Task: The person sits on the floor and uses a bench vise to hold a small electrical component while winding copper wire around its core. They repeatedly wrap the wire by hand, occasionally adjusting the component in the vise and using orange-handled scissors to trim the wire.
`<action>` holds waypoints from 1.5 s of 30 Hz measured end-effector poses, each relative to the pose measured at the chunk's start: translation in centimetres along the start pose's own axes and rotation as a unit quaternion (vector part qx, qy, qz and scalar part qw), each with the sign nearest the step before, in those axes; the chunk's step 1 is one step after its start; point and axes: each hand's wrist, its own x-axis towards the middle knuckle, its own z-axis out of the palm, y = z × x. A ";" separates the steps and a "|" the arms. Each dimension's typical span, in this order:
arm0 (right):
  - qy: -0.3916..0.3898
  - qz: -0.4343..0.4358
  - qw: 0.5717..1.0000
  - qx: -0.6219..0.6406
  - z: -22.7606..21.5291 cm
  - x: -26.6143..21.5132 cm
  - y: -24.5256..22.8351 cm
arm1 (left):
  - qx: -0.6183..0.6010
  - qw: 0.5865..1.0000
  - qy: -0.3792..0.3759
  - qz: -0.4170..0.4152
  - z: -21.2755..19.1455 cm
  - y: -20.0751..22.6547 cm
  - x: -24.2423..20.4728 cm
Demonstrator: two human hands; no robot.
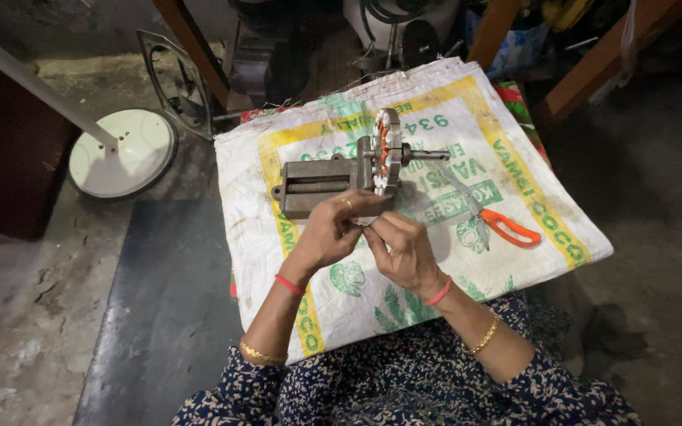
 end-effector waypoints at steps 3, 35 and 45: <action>-0.030 0.037 0.999 -0.018 -0.3 -0.1 0.3 | 0.105 0.985 0.064 0.121 0.6 -0.8 0.1; -0.009 -0.042 0.989 -0.143 -4.6 1.7 5.6 | 0.380 0.892 0.127 0.210 3.2 -4.3 0.7; -0.019 -0.013 0.990 -0.140 -4.7 1.7 6.3 | 0.396 0.882 0.126 0.221 3.4 -4.3 0.5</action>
